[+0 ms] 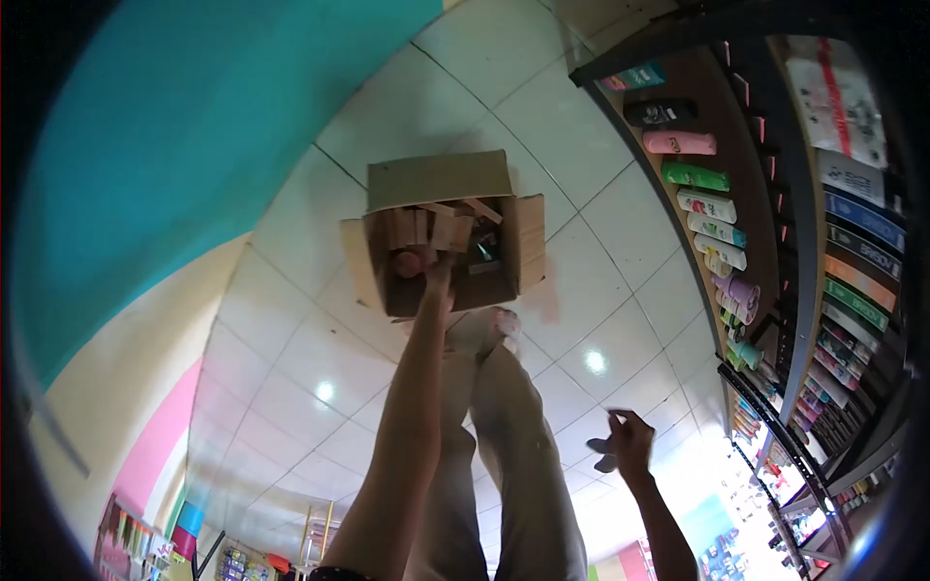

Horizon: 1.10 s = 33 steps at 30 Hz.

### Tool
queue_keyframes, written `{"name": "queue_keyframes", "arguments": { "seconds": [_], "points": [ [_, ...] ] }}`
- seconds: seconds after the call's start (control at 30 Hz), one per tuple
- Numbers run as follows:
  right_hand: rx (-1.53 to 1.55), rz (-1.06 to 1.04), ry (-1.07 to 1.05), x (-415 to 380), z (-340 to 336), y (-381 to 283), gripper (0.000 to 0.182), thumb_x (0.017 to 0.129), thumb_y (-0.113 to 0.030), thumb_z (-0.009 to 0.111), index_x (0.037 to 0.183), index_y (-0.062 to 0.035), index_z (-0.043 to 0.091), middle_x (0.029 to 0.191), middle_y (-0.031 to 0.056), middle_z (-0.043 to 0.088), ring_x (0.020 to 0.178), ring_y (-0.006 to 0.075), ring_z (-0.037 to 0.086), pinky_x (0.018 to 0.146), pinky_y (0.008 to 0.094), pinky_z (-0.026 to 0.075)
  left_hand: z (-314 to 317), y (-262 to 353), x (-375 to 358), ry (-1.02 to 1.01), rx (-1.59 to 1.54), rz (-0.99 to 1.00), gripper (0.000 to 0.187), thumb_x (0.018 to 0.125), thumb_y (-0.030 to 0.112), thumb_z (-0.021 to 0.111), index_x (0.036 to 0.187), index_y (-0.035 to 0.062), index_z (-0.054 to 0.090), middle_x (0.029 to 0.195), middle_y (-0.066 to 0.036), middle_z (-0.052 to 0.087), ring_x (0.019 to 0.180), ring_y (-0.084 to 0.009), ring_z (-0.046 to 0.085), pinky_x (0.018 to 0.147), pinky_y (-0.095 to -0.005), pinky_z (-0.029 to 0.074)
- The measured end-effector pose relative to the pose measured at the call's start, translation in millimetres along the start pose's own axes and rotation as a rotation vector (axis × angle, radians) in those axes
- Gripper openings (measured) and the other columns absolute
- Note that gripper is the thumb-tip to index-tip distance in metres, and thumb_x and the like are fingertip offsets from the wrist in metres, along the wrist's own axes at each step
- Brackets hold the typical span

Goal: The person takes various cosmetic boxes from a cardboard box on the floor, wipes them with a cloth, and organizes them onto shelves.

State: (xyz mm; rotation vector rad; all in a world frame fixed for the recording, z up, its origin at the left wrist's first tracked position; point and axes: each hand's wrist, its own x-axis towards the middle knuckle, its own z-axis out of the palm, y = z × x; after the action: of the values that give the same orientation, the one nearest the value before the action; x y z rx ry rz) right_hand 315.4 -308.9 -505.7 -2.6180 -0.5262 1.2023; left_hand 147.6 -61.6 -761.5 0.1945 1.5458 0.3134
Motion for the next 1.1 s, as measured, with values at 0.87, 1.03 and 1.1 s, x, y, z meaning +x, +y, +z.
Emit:
{"name": "queue_keyframes", "arguments": {
  "seconds": [0.87, 1.03, 1.1],
  "points": [
    [0.377, -0.582, -0.246, 119, 76, -200, 0.026, 0.075, -0.023, 0.058, 0.073, 0.0031, 0.054, 0.064, 0.0046, 0.054, 0.059, 0.0075, 0.05, 0.051, 0.0237, 0.038, -64, 17, -126, -0.169, 0.159, 0.418, 0.037, 0.083, 0.008, 0.047, 0.115, 0.0032, 0.03, 0.101, -0.01, 0.047, 0.081, -0.013, 0.053, 0.054, -0.0216, 0.048],
    [0.581, -0.324, -0.394, -25, -15, -229, 0.021, 0.074, -0.02, 0.059, 0.076, 0.0008, 0.055, 0.065, 0.0022, 0.053, 0.059, 0.0062, 0.047, 0.053, 0.0196, 0.036, -74, 57, -279, -0.283, -0.129, 0.52, 0.046, 0.082, 0.011, 0.046, 0.125, 0.0092, 0.028, 0.1, -0.01, 0.045, 0.08, -0.0154, 0.054, 0.058, -0.025, 0.05],
    [0.42, -0.506, -0.187, -84, -44, -240, 0.017, 0.074, -0.012, 0.06, 0.081, 0.003, 0.056, 0.066, 0.0038, 0.055, 0.057, 0.0065, 0.049, 0.049, 0.0228, 0.039, -91, 49, -313, -0.305, 0.084, 0.607, 0.023, 0.083, 0.013, 0.046, 0.101, -0.0004, 0.05, 0.098, -0.012, 0.052, 0.079, -0.0182, 0.056, 0.067, -0.0362, 0.051]
  ]
}}
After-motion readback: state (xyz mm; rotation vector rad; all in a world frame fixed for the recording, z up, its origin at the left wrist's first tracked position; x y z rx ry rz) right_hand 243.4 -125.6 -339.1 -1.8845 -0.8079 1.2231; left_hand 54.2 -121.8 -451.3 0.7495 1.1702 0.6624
